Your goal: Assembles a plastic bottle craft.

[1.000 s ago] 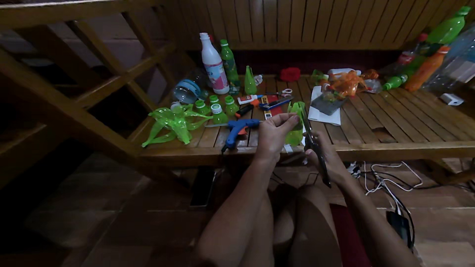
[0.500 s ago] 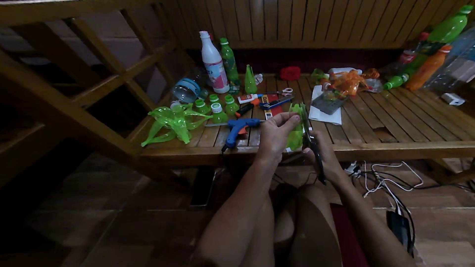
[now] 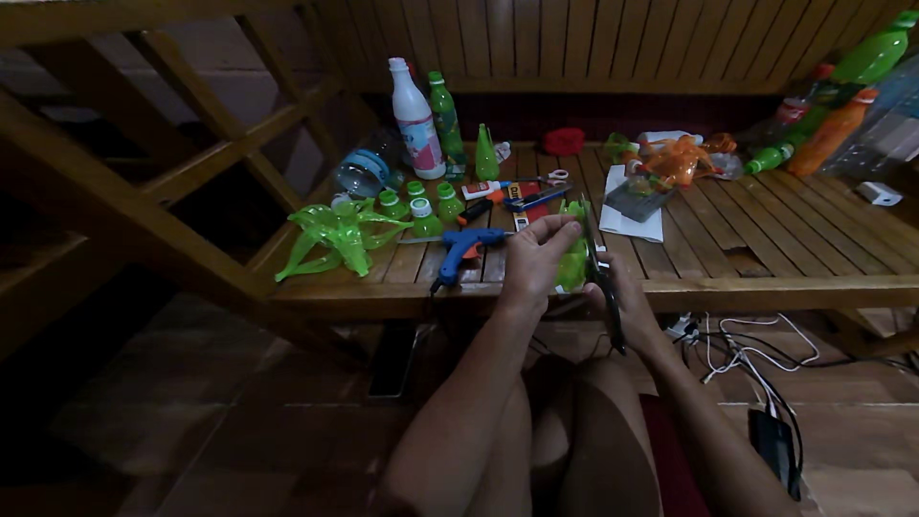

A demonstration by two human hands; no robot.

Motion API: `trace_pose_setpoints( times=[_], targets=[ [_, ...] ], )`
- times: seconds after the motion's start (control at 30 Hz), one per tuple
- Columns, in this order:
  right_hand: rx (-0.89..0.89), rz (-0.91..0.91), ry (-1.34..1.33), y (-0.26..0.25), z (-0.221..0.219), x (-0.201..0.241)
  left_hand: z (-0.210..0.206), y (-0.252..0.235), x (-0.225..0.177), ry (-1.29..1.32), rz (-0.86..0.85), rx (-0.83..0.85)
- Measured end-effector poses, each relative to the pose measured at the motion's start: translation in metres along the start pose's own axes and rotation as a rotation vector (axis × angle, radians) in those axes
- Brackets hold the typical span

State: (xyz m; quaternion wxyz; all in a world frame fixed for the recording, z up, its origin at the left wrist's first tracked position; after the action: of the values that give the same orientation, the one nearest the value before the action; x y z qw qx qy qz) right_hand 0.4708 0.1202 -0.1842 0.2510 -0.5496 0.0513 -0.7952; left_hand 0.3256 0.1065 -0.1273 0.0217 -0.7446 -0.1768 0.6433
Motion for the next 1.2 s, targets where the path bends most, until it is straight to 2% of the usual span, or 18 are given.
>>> trace_pose_setpoints(
  times=[0.53, 0.7, 0.8, 1.0, 1.2],
  targets=[
    [-0.083, 0.012, 0.003, -0.001, -0.004, 0.004, 0.001, 0.000, -0.001, 0.001, 0.030, -0.059],
    [0.042, -0.087, -0.048, -0.002, 0.004, -0.003, 0.005, 0.000, 0.000, -0.058, -0.008, -0.044],
    [0.093, -0.085, 0.055, -0.005, 0.025, -0.001, 0.004, -0.003, -0.002, -0.025, -0.031, -0.046],
    [0.160, 0.025, 0.510, -0.014, 0.078, 0.027, 0.004, -0.001, -0.004, -0.054, -0.069, -0.004],
    [0.218, 0.147, 0.779, -0.021, 0.097, 0.056, -0.001, 0.002, -0.006, -0.061, -0.079, 0.052]
  ],
)
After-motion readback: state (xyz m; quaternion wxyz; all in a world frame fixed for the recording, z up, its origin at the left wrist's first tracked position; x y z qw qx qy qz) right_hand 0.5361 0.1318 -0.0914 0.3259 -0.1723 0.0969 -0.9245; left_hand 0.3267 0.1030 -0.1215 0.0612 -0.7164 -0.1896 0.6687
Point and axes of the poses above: each hand's wrist, its own y-axis away from the middle knuckle, its own z-axis out of the back of the hand, x = y × z, the point moved 6 cm from there along -y, towards the middle knuckle, and after that the axes turned 6 degrees about -z, right-handed, at the moved point
